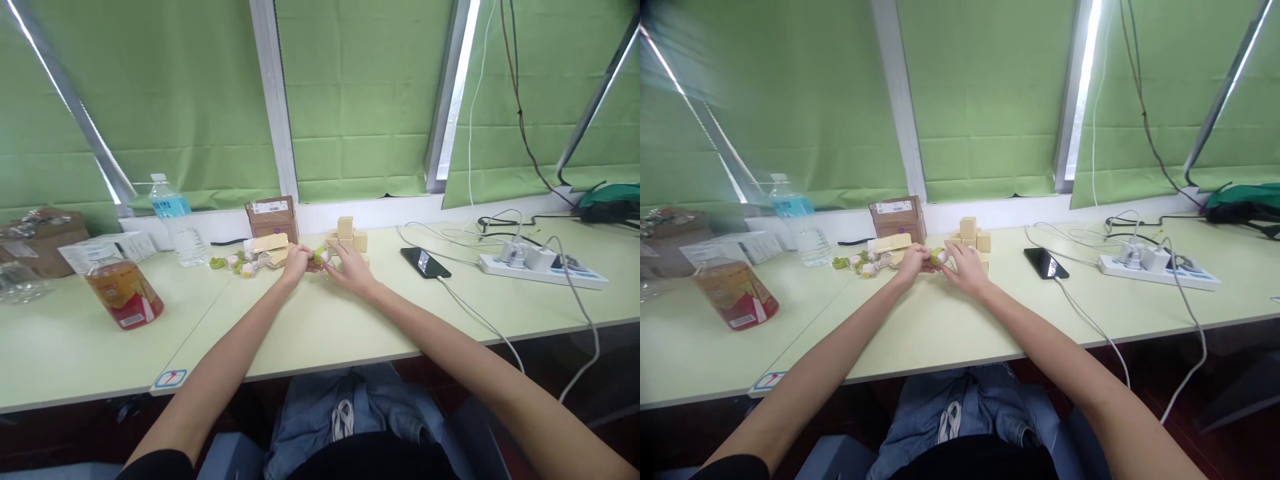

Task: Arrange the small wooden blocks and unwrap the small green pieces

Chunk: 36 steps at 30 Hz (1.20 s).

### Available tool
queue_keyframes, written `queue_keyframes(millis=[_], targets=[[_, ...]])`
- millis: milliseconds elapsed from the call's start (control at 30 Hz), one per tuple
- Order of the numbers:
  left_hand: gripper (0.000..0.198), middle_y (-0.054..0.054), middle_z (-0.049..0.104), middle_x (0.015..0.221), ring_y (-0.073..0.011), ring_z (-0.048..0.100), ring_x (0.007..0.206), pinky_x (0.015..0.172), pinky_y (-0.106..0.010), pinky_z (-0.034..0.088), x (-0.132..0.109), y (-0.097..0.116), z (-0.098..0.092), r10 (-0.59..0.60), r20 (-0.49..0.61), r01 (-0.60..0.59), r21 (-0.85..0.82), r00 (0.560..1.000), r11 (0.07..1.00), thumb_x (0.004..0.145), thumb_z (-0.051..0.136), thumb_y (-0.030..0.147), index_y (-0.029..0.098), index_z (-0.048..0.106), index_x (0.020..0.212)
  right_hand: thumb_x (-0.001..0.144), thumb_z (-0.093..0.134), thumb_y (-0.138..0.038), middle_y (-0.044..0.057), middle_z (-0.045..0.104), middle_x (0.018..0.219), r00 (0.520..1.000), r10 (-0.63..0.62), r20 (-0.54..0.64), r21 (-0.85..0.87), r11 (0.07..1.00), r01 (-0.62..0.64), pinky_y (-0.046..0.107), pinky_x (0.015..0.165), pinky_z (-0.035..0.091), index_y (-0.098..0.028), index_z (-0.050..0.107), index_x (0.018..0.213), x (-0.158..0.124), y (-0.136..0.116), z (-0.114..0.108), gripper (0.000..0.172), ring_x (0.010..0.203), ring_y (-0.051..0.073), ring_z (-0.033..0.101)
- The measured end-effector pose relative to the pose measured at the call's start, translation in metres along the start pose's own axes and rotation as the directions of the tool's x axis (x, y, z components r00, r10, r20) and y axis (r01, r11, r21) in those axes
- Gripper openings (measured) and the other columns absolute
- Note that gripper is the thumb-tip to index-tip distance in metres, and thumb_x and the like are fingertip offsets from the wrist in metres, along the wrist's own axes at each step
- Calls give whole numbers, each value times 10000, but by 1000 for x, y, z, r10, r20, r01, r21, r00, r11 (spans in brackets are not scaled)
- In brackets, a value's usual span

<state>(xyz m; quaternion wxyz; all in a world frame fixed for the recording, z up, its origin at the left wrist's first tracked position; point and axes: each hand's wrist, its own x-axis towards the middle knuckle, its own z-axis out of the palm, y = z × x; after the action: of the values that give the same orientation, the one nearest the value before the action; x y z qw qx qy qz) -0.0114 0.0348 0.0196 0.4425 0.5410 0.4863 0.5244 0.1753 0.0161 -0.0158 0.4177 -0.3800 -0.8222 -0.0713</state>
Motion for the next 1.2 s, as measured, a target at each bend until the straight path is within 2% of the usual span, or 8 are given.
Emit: queue_keyframes(millis=[133,267,400,533,667,833,1033,1200], targets=[[173,-22,687,589,-185,675,473,513,-271,502,-1,0,4,-47,77,47,2,996,999,723,673,203,206,519,804,1027,604,-291,186,642,1426,977,-214,-5,44,976,214,499,1102,523,-200,580,1492,2,8,-4,475,1310,323,623],[177,-28,669,595,-173,652,454,468,-256,445,-2,-3,0,-40,135,36,35,990,999,805,685,325,195,565,814,1057,582,-298,171,670,1364,980,-199,-29,66,977,201,516,1096,541,-244,588,1488,4,12,-1,434,1277,319,647],[349,-36,693,732,-143,648,496,422,-221,403,-11,0,7,195,125,-206,74,973,976,919,671,519,179,647,994,1063,580,-287,169,673,1361,984,-171,-52,84,981,175,499,1098,545,-234,601,1477,5,11,-2,418,1275,312,646],[438,-116,752,1060,-180,690,713,440,-230,456,-24,4,19,453,143,-474,202,880,857,904,729,534,170,724,1148,1068,577,-303,150,717,1208,993,-97,-63,98,990,103,462,1017,585,-222,663,1389,5,13,-6,342,1163,301,686],[322,-142,724,1262,-257,704,963,702,-330,604,-29,3,24,562,223,-604,270,797,750,993,624,422,186,742,1178,1068,570,-285,153,716,1210,993,-96,-71,101,990,103,444,1014,583,-209,643,1428,5,19,-7,375,1148,291,689],[276,-139,734,1141,-296,667,1130,1061,-448,518,-25,-4,24,633,283,-685,428,721,589,977,489,158,185,710,1140,1064,576,-312,144,729,1124,997,-66,-46,74,995,70,428,946,588,-211,665,1407,6,17,-1,368,1055,294,704],[392,-129,719,1072,-283,659,1040,1008,-431,513,-20,-9,21,607,284,-651,520,742,553,838,452,30,180,680,1120,1061,542,-267,142,727,1105,998,-39,-49,101,994,44,406,935,562,-193,691,1368,9,10,3,349,1038,283,684],[330,-104,720,1014,-268,652,978,951,-401,515,-17,-10,21,587,236,-611,518,774,598,867,470,63,195,681,1083,1048,538,-237,123,703,1041,1000,3,9,58,998,-4,385,910,534,-191,711,1325,12,3,3,329,975,269,660]])
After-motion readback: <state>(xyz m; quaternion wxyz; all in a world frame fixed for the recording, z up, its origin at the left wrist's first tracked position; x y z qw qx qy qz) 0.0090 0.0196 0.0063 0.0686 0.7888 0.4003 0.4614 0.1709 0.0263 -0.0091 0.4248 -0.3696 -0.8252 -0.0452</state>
